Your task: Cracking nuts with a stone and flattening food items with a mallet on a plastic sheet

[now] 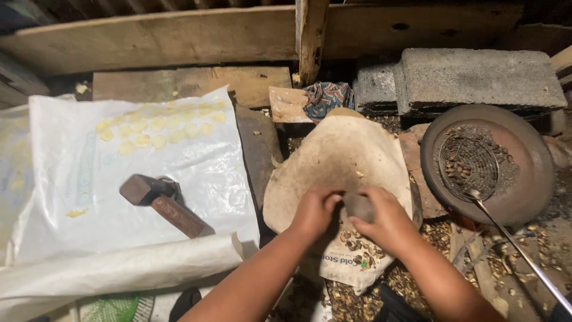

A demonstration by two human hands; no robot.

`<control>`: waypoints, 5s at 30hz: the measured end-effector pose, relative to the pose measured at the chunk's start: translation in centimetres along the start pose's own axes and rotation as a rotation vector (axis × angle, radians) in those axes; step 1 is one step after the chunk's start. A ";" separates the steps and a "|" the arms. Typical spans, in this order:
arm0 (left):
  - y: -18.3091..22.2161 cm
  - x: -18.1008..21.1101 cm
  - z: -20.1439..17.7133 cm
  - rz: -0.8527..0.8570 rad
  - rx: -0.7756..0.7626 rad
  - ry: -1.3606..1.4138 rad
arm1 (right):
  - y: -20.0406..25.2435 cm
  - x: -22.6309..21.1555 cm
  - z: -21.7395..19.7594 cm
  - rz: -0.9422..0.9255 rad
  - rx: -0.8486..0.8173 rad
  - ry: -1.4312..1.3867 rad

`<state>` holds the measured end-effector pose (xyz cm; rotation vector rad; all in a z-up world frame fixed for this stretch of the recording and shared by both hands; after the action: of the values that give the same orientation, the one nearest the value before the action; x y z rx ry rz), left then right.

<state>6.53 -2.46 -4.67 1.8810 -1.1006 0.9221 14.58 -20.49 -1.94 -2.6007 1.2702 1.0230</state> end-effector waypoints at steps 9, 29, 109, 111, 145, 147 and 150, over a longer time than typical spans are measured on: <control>1.2 1.7 0.1 0.520 0.137 -0.366 | 4.5 -1.1 -3.4 0.528 0.103 -0.456; 1.7 1.1 -0.7 0.455 0.229 -0.391 | 1.8 -6.4 -3.6 0.411 -0.008 0.015; 4.2 -0.1 -1.2 0.496 0.116 -0.429 | -1.8 -6.3 -2.8 0.297 -0.150 0.090; 4.1 -0.5 -1.3 0.512 0.091 -0.442 | -1.4 -6.8 -2.6 0.275 -0.126 0.085; 0.3 -0.4 -1.8 0.421 0.345 -0.393 | -0.5 -11.2 -2.8 0.095 -0.119 0.678; -0.7 -1.6 -0.8 0.365 0.296 -0.331 | 0.4 -13.3 -5.2 0.217 -0.262 0.493; -1.8 -0.1 -1.5 0.327 0.291 -0.352 | -1.9 -5.6 -4.2 0.259 -0.077 0.423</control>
<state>7.80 -0.51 -4.54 2.1996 -1.5922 0.9956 15.78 -16.86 4.23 -2.8690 1.7247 0.5678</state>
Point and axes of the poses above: each hand's wrist, its own y-axis away from the middle knuckle, its own z-axis out of the palm, x = y × z, the point moved 3 cm from there along -y, towards the middle knuckle, and after that the axes turned 4 degrees about -z, right-handed, at the moved point
